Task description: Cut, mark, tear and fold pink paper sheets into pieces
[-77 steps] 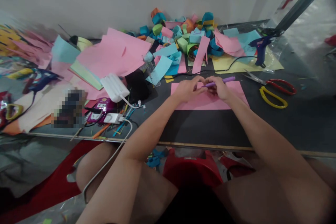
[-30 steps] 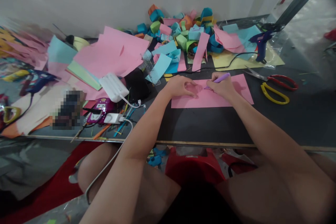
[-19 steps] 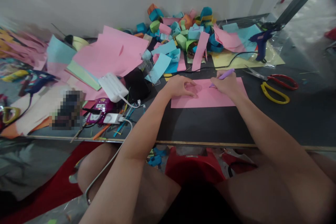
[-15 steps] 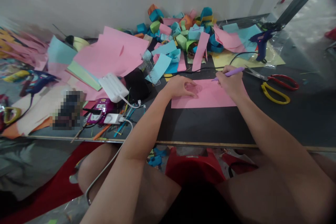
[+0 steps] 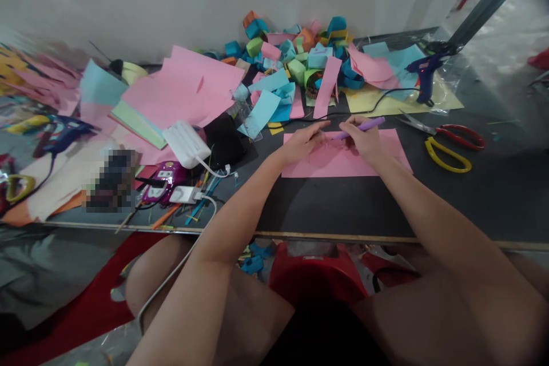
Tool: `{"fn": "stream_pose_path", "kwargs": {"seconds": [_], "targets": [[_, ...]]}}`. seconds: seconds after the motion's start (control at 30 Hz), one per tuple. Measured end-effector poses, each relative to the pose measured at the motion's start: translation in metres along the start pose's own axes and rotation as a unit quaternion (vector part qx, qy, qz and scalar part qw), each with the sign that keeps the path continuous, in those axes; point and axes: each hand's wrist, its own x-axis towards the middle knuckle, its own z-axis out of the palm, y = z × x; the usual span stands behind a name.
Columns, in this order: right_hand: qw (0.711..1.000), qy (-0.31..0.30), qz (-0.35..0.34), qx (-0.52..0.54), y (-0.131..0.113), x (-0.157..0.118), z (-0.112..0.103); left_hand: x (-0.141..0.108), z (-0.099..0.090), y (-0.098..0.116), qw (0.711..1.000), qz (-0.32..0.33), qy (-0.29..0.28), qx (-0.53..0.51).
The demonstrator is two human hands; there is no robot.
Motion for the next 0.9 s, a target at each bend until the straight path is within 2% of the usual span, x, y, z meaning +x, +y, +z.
{"fn": "stream_pose_path", "kwargs": {"seconds": [0.2,0.53,0.63,0.73,0.9], "targets": [[0.999,0.024,0.012,0.035,0.001,0.001,0.0,-0.002,0.0,0.011,0.999,0.007,-0.002,-0.034],[0.999,-0.011,-0.028,-0.011,0.0,0.0,0.001,0.001,0.007,0.006,0.999,0.037,0.0,-0.02],[0.999,-0.022,-0.033,-0.017,0.002,-0.001,0.007,0.0,0.013,0.011,0.999,0.035,0.028,-0.006],[1.0,-0.002,-0.021,0.017,0.005,-0.005,0.016,-0.004,0.02,0.02,0.997,0.034,0.063,0.024],[0.999,0.006,-0.004,0.044,0.008,-0.011,0.022,-0.01,0.029,0.031,0.994,0.029,0.088,0.055]]}}
